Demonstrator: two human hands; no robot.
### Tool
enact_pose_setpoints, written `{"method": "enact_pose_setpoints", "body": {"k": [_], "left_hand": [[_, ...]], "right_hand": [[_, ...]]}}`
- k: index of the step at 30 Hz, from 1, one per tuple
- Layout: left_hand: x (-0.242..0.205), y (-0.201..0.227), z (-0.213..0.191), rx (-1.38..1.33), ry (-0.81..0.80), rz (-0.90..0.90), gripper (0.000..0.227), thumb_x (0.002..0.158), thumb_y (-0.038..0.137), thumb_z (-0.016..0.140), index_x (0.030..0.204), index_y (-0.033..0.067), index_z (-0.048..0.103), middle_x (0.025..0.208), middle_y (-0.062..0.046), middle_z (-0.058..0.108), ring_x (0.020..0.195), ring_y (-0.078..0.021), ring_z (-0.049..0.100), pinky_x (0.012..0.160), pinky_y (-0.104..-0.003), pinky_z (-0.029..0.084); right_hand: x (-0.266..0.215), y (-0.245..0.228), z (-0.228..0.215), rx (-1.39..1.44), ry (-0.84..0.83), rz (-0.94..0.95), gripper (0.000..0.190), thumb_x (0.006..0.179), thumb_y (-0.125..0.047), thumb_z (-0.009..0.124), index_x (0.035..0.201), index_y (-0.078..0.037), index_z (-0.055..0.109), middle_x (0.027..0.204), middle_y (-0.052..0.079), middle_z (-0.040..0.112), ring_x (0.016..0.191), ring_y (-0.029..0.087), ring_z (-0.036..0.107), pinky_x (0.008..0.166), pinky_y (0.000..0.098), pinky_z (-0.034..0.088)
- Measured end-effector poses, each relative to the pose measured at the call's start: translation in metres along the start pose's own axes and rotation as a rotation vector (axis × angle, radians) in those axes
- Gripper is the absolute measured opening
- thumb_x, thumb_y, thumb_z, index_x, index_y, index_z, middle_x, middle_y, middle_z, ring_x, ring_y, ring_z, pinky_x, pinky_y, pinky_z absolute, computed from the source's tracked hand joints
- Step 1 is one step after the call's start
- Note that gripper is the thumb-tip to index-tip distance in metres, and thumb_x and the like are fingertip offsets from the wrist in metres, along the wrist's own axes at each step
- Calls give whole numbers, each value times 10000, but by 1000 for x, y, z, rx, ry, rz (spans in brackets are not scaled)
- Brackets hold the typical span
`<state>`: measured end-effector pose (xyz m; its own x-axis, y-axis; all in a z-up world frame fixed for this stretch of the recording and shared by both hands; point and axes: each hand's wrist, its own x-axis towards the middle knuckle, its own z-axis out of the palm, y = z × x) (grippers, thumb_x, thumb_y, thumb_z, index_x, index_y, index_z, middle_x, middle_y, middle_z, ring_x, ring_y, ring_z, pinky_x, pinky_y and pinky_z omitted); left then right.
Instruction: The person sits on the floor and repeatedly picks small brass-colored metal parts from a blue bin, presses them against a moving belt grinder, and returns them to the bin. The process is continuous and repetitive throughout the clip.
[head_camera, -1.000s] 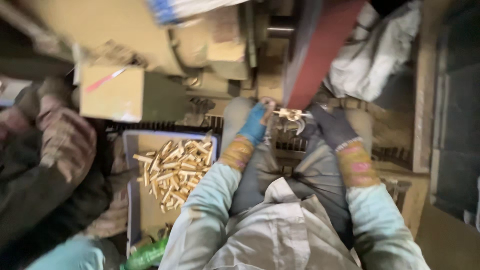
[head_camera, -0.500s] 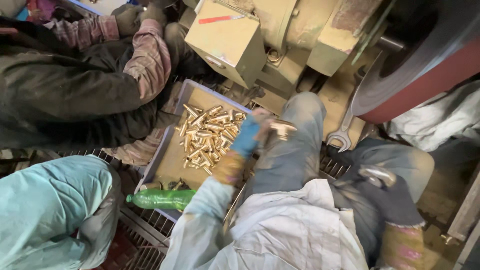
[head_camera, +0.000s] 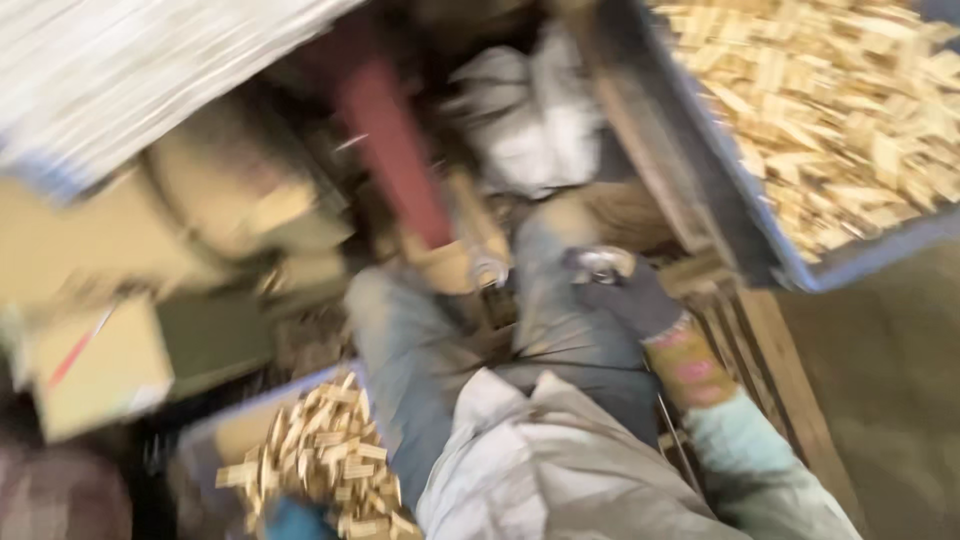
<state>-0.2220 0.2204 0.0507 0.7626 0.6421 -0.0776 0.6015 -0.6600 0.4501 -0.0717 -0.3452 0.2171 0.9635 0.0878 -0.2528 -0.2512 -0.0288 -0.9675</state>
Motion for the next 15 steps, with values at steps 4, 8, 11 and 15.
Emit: {"method": "enact_pose_setpoints", "body": {"k": [4,8,11,15], "left_hand": [[40,97,32,-318,22,62,382,898,299,716,1182,49,659,1143,-139,697,1080,-264,616,982,-386,452],[49,147,42,-547,59,101,345,951,279,695,1197,44,640,1122,-115,693,1035,-230,612,940,-355,461],[54,147,23,-676,65,124,317,990,264,679,1209,41,625,1106,-97,689,1002,-204,610,908,-332,468],[45,132,-6,-814,-16,171,281,1043,244,657,1224,36,606,1085,-73,685,957,-170,606,867,-302,477]], "right_hand": [[-11,-30,-47,-178,208,-324,335,865,-80,806,1179,-70,690,1163,47,736,1001,112,681,853,272,567],[-4,-43,-118,-462,499,-541,287,919,-111,828,1169,-109,688,1100,88,756,911,143,707,790,295,580],[2,-42,-195,-845,646,-110,202,918,-135,751,1117,-139,782,1051,138,769,950,284,747,872,391,588],[18,-18,-270,-1288,511,280,236,815,-151,755,1046,-137,800,1019,207,745,967,392,713,880,466,570]]}}
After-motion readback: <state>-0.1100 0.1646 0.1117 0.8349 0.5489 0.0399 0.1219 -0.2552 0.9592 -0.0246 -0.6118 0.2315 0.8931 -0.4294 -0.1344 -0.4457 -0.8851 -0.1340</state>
